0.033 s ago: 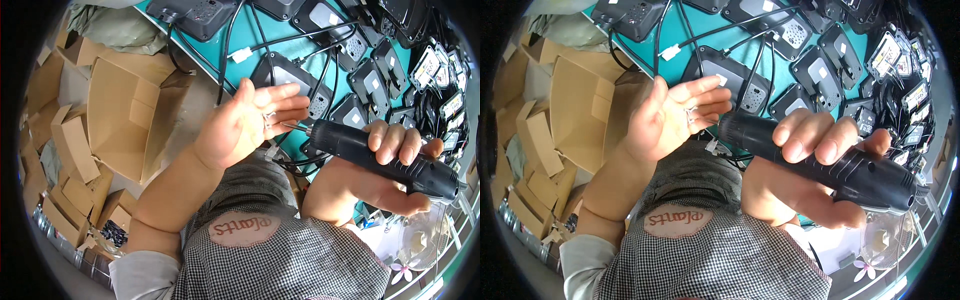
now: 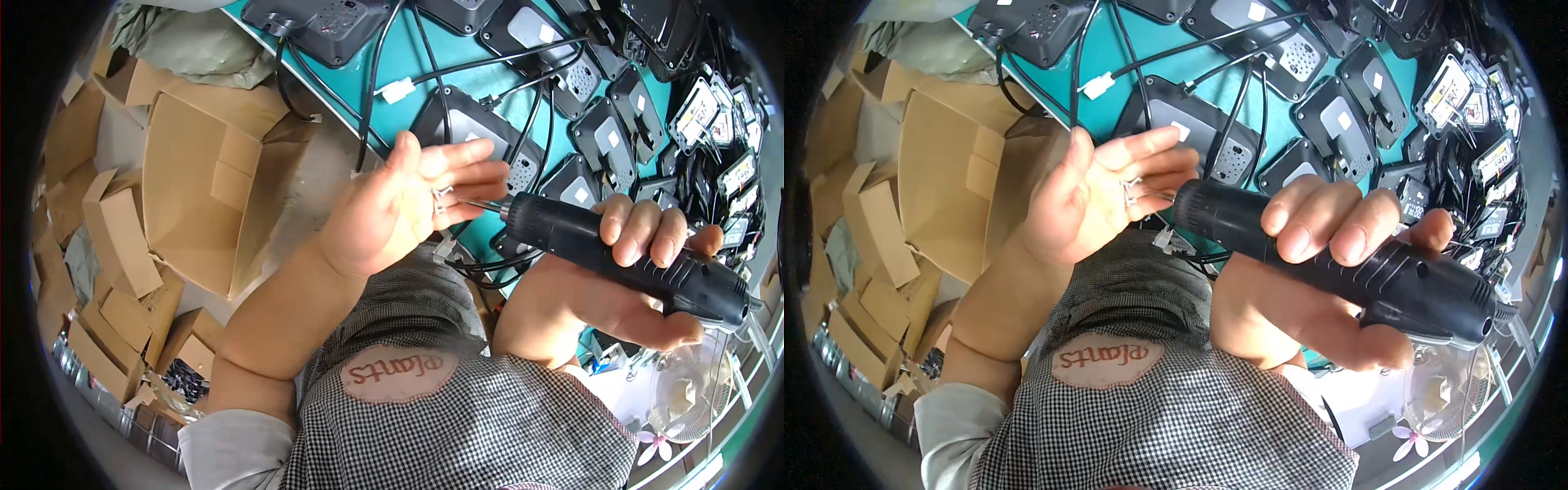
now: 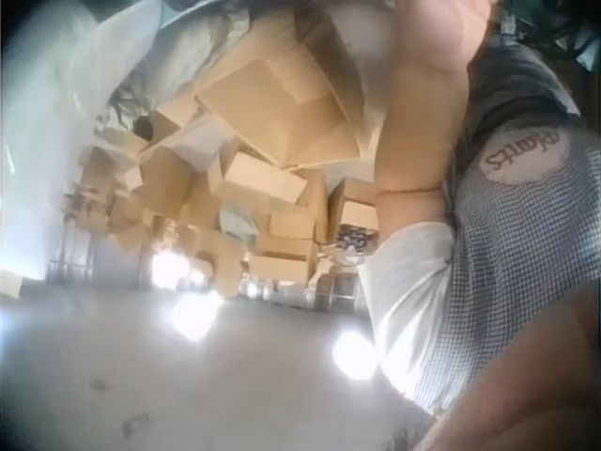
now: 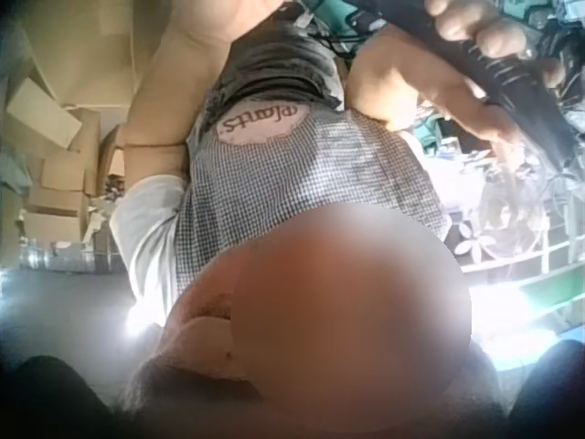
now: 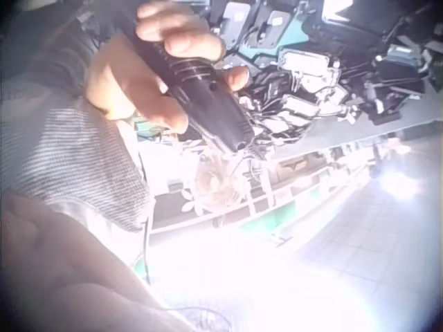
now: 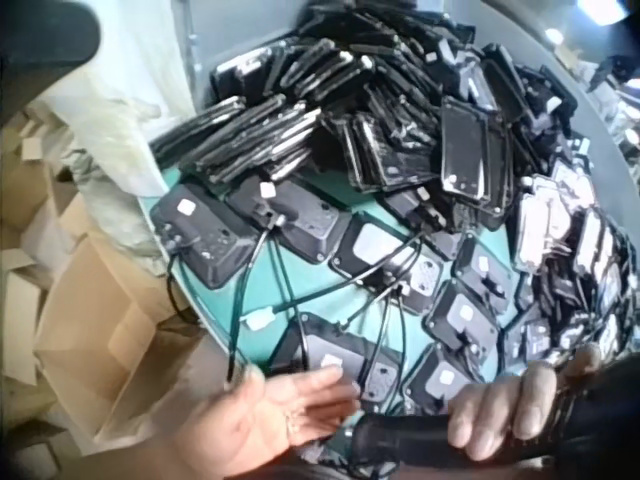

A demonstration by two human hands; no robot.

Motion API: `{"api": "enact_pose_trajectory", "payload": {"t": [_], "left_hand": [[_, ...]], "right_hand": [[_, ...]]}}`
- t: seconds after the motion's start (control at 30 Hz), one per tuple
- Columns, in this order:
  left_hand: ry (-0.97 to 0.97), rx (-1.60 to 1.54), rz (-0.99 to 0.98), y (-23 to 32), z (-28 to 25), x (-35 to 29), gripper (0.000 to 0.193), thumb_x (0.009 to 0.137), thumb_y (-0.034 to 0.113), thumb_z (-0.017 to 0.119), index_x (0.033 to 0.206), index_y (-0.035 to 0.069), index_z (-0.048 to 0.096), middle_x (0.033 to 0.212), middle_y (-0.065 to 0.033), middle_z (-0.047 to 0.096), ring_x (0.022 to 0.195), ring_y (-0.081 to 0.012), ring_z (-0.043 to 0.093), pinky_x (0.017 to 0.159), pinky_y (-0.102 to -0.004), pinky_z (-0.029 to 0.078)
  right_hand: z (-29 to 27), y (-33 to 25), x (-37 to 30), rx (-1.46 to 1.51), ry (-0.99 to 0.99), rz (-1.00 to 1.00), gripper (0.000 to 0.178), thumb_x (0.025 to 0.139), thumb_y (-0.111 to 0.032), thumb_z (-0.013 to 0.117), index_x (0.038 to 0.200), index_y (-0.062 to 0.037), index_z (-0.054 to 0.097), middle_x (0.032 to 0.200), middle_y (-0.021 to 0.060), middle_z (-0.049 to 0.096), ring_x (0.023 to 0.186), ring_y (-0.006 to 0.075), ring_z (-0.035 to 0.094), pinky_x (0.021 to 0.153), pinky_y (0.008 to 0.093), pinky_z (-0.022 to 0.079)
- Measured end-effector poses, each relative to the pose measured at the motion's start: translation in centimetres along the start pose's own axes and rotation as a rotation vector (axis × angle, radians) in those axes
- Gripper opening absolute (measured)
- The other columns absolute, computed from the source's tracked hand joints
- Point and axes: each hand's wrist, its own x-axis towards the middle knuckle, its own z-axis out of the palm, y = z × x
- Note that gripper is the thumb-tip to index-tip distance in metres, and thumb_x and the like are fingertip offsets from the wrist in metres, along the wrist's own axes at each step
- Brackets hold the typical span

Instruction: The person uses a handheld electric screwdriver to fasten screws into multiple black electronic devices on a green workbench. They repeatedly pick up devices, align them, and drive screws into specific points, then place the devices back on the table or into a pile.

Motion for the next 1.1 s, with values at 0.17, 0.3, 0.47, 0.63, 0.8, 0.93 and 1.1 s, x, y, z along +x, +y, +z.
{"api": "enact_pose_trajectory", "payload": {"t": [0.17, 0.3, 0.47, 0.63, 0.8, 0.93, 1.1], "left_hand": [[-0.02, 0.002, 0.002, 0.2, 0.4, -0.5, 0.073, 0.095, 0.057, 0.016, 0.141, 0.002, 0.029, 0.136, -0.0171, 0.043, 0.121, -0.0232, 0.047, 0.1, -0.0357, 0.038], [-0.018, 0.045, 0.041, -0.2, -0.3, -0.7, 0.063, 0.098, 0.048, 0.028, 0.138, 0.0, 0.033, 0.134, -0.0169, 0.046, 0.115, -0.0219, 0.051, 0.096, -0.036, 0.041], [0.127, 0.203, -0.013, -0.3, -1.0, -1.0, 0.022, 0.094, 0.014, 0.051, 0.109, -0.002, 0.053, 0.106, -0.0119, 0.06, 0.088, -0.0166, 0.061, 0.077, -0.0303, 0.05], [0.21, 0.217, -0.036, -0.7, -1.3, -0.6, 0.016, 0.093, 0.013, 0.055, 0.098, 0.0, 0.059, 0.084, -0.0082, 0.064, 0.069, -0.0125, 0.06, 0.06, -0.0253, 0.051], [0.279, 0.354, -0.058, -0.2, -0.2, -0.5, 0.017, 0.093, 0.014, 0.055, 0.091, -0.002, 0.062, 0.072, -0.0067, 0.062, 0.059, -0.0098, 0.056, 0.053, -0.0224, 0.047], [0.216, 0.544, 0.02, 0.9, -0.1, -0.8, 0.02, 0.093, 0.016, 0.055, 0.089, -0.002, 0.062, 0.071, -0.0056, 0.061, 0.059, -0.0097, 0.055, 0.052, -0.0226, 0.045], [0.109, 1.178, 0.551, 1.5, -0.4, -0.3, 0.021, 0.092, 0.017, 0.057, 0.088, -0.003, 0.06, 0.07, -0.0023, 0.06, 0.058, -0.0092, 0.054, 0.053, -0.0243, 0.045]], "right_hand": [[0.3, 1.0, 0.3, -0.041, -0.005, 0.001, 0.072, 0.079, -0.059, 0.061, 0.124, -0.0054, 0.048, 0.085, 0.0055, 0.053, 0.062, 0.0144, 0.052, 0.056, 0.0298, 0.043], [0.6, 1.3, 0.4, -0.051, 0.032, 0.018, 0.071, 0.078, -0.059, 0.062, 0.122, -0.0054, 0.049, 0.083, 0.0049, 0.053, 0.06, 0.0139, 0.051, 0.054, 0.0294, 0.042], [0.2, 1.5, 0.7, 0.026, 0.019, -0.017, 0.076, 0.084, -0.061, 0.053, 0.132, -0.0041, 0.038, 0.085, 0.0094, 0.055, 0.06, 0.019, 0.055, 0.054, 0.0339, 0.048], [-0.2, 1.6, 1.0, 0.015, 0.046, -0.019, 0.074, 0.083, -0.06, 0.055, 0.13, -0.0045, 0.039, 0.085, 0.009, 0.055, 0.059, 0.0188, 0.056, 0.051, 0.0336, 0.047], [-0.1, 1.8, 1.3, 0.044, 0.088, 0.007, 0.071, 0.082, -0.058, 0.058, 0.127, -0.0058, 0.041, 0.082, 0.0074, 0.055, 0.057, 0.0177, 0.055, 0.049, 0.0328, 0.046], [0.0, 1.9, 2.0, 0.116, 0.105, 0.04, 0.07, 0.08, -0.058, 0.06, 0.124, -0.0059, 0.043, 0.08, 0.0062, 0.054, 0.056, 0.0165, 0.054, 0.048, 0.0312, 0.044], [0.4, 2.3, 3.1, 0.166, 0.067, 0.076, 0.072, 0.08, -0.058, 0.061, 0.125, -0.0042, 0.042, 0.08, 0.0057, 0.053, 0.056, 0.0159, 0.053, 0.047, 0.0305, 0.043]]}}
